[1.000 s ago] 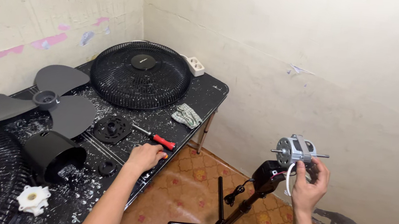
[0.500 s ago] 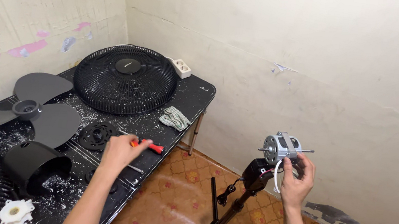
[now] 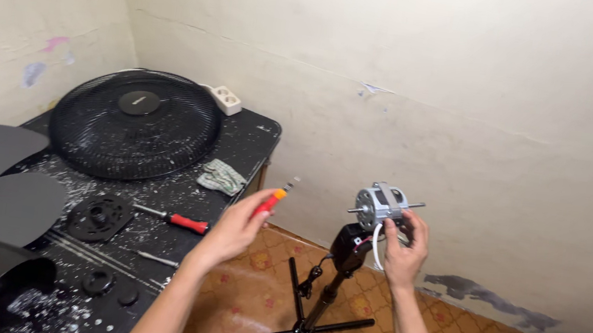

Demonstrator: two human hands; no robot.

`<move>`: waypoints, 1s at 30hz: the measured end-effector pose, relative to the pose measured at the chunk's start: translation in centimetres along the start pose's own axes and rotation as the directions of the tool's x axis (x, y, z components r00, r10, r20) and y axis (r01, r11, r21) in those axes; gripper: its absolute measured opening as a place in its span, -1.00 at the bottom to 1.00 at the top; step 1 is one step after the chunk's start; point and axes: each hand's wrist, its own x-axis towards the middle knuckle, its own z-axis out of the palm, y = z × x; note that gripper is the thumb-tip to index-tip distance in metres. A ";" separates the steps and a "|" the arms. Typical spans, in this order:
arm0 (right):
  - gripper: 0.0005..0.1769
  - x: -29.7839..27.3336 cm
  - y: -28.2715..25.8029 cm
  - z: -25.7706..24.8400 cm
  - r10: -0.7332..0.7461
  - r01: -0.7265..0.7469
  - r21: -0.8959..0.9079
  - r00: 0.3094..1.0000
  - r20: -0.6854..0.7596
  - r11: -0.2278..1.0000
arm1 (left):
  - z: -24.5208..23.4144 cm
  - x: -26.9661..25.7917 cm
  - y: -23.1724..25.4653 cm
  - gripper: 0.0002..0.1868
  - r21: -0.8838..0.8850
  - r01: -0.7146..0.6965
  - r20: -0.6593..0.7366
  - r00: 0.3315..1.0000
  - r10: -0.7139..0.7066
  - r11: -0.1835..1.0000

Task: The person uses a screwdriver to tighten screws on the fan motor assembly mounted on a stand, then picks up a small white plastic part and places it on the table. They continue to adjust and tighten components on the motor with the screwdriver.

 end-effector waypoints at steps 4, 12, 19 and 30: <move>-0.64 0.1 -0.4 0.1 0.005 -0.005 0.008 1.000 -0.009 1.000 | 4.5 2.0 1.8 -0.55 0.102 -0.128 0.123 0.986 0.115 0.986; -0.64 0.1 -1.8 0.6 0.013 -0.013 -0.016 1.000 -0.016 1.000 | 10.0 4.2 6.3 -0.62 0.314 -0.184 0.025 0.982 0.186 0.931; -0.64 0.3 -2.3 0.4 0.041 -0.042 -0.034 0.999 -0.014 0.999 | 10.9 4.9 6.0 -0.66 0.229 -0.158 0.010 0.987 0.160 0.961; -0.64 0.2 -2.2 0.6 0.059 -0.059 -0.035 0.998 -0.017 0.998 | 10.9 5.1 6.3 -0.67 0.272 -0.158 0.018 0.987 0.159 0.949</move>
